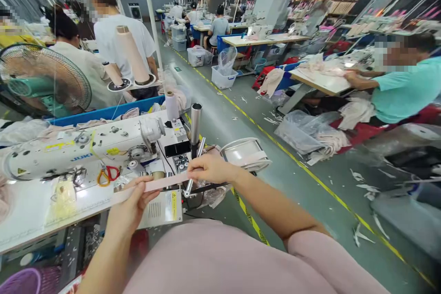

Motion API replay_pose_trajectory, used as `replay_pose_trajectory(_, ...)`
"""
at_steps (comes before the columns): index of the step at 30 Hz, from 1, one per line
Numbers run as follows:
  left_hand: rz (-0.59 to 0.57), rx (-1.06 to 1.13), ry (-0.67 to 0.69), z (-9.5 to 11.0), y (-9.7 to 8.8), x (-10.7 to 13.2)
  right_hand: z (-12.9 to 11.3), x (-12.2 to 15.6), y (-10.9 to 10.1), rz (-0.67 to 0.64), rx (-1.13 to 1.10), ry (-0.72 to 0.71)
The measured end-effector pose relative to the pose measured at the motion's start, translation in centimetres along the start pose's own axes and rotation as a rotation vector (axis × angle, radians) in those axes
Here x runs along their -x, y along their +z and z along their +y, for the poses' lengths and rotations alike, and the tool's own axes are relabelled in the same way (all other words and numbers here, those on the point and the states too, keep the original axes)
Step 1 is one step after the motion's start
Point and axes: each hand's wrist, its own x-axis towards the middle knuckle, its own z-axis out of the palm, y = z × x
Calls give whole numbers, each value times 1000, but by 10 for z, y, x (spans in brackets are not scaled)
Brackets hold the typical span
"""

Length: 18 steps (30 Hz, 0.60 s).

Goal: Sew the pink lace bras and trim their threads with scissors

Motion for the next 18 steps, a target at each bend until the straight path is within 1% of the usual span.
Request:
replay_pose_trajectory(2,76,-26,14,-5,-13,-5,7,8,-8,99,125,48)
replay_pose_trajectory(3,77,-57,-7,-9,-19,-8,11,13,-9,159,205,69)
replay_pose_trajectory(5,30,-121,-74,-18,-25,-14,17,22,-3,278,370,85)
replay_pose_trajectory(7,-19,-144,-118,-28,-23,-17,24,33,14,407,506,35)
replay_pose_trajectory(9,-28,-130,-131,-37,-16,-19,32,45,39,552,609,-72)
replay_pose_trajectory(10,-26,-118,-133,-41,-12,-19,37,50,52,616,629,-101)
replay_pose_trajectory(11,-26,-110,-142,-44,-8,-20,41,56,66,643,636,-116)
replay_pose_trajectory(12,-32,-106,-155,-48,-4,-21,45,60,77,640,640,-105)
replay_pose_trajectory(14,-66,-117,-187,-55,2,-23,54,66,94,588,645,-5)
replay_pose_trajectory(16,-111,-165,-226,-62,5,-25,60,67,101,525,633,134)
replay_pose_trajectory(18,-141,-220,-265,-69,8,-26,63,65,102,472,615,246)
